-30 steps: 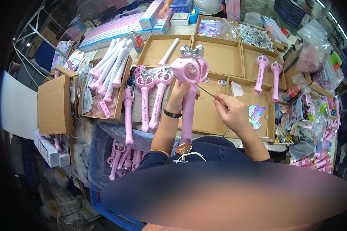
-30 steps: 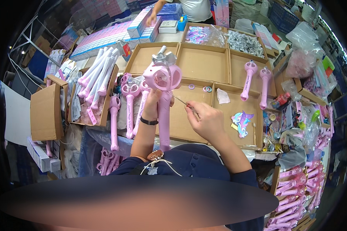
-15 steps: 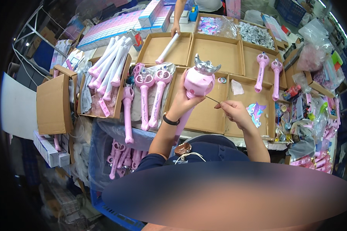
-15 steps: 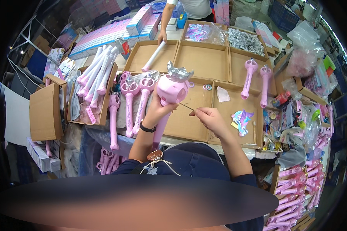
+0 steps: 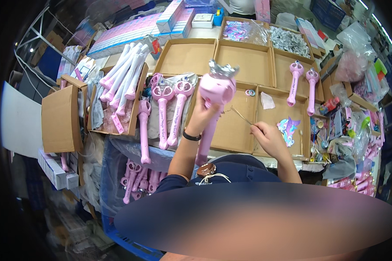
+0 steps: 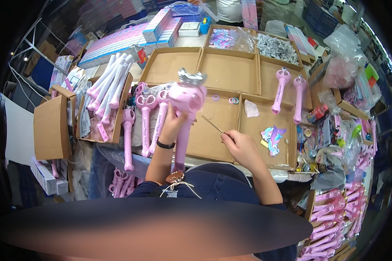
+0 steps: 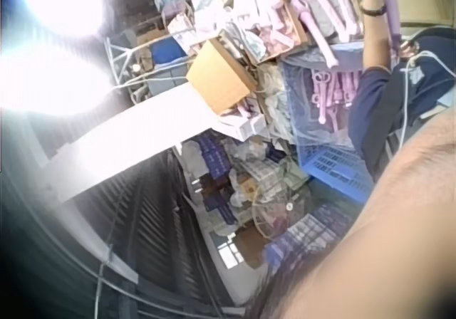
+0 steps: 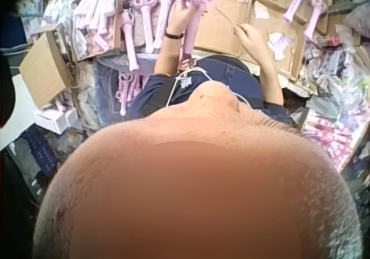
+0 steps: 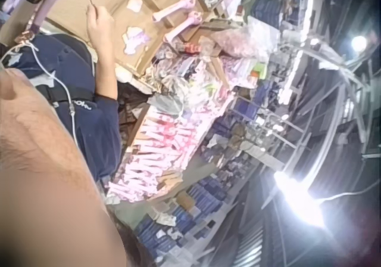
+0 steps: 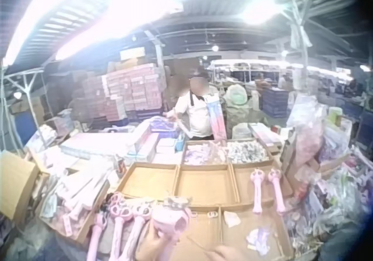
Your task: The person assembles pink toy wands by inserting a small metal gear into the wand head and attaching a holographic wing sticker. The person uses a screwdriver to secure the gear and then places the finished wands into a cardboard tray.
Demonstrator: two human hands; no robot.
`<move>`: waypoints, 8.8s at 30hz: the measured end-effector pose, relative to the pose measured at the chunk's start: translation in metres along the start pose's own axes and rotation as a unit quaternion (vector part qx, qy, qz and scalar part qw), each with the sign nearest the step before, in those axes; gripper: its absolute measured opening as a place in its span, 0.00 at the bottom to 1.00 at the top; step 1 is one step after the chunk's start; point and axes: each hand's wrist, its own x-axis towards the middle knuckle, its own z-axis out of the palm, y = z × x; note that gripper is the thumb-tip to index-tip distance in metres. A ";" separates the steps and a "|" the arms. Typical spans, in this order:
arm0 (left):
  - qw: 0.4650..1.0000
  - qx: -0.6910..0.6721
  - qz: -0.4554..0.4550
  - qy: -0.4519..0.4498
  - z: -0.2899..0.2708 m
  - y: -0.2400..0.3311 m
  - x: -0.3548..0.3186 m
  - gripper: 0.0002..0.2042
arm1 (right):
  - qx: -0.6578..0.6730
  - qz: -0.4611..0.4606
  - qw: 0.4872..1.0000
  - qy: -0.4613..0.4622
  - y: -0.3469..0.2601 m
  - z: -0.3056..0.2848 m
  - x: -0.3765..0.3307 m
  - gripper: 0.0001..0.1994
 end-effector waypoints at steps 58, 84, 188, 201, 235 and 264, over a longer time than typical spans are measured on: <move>0.932 -0.292 -0.177 0.119 -0.006 -0.070 0.043 0.30 | 0.312 0.049 0.944 0.097 0.107 0.064 -0.018 0.18; 0.663 0.694 -0.190 0.204 -0.185 -0.129 0.000 0.28 | -0.206 0.096 0.923 0.312 0.278 -0.053 0.175 0.14; 0.983 0.100 -0.108 0.108 0.095 -0.016 -0.074 0.23 | -0.110 -0.232 0.964 0.071 0.045 -0.049 -0.028 0.07; 0.981 0.124 -0.081 0.127 0.103 -0.033 -0.083 0.30 | 0.183 -0.084 0.980 0.005 0.093 -0.028 -0.036 0.09; 0.987 0.007 -0.136 0.080 0.095 -0.039 -0.087 0.30 | -0.037 -0.225 0.968 0.100 0.058 -0.050 -0.055 0.05; 0.980 0.170 -0.062 0.085 0.109 -0.045 -0.097 0.41 | 0.324 0.079 0.940 -0.067 0.091 -0.038 -0.048 0.08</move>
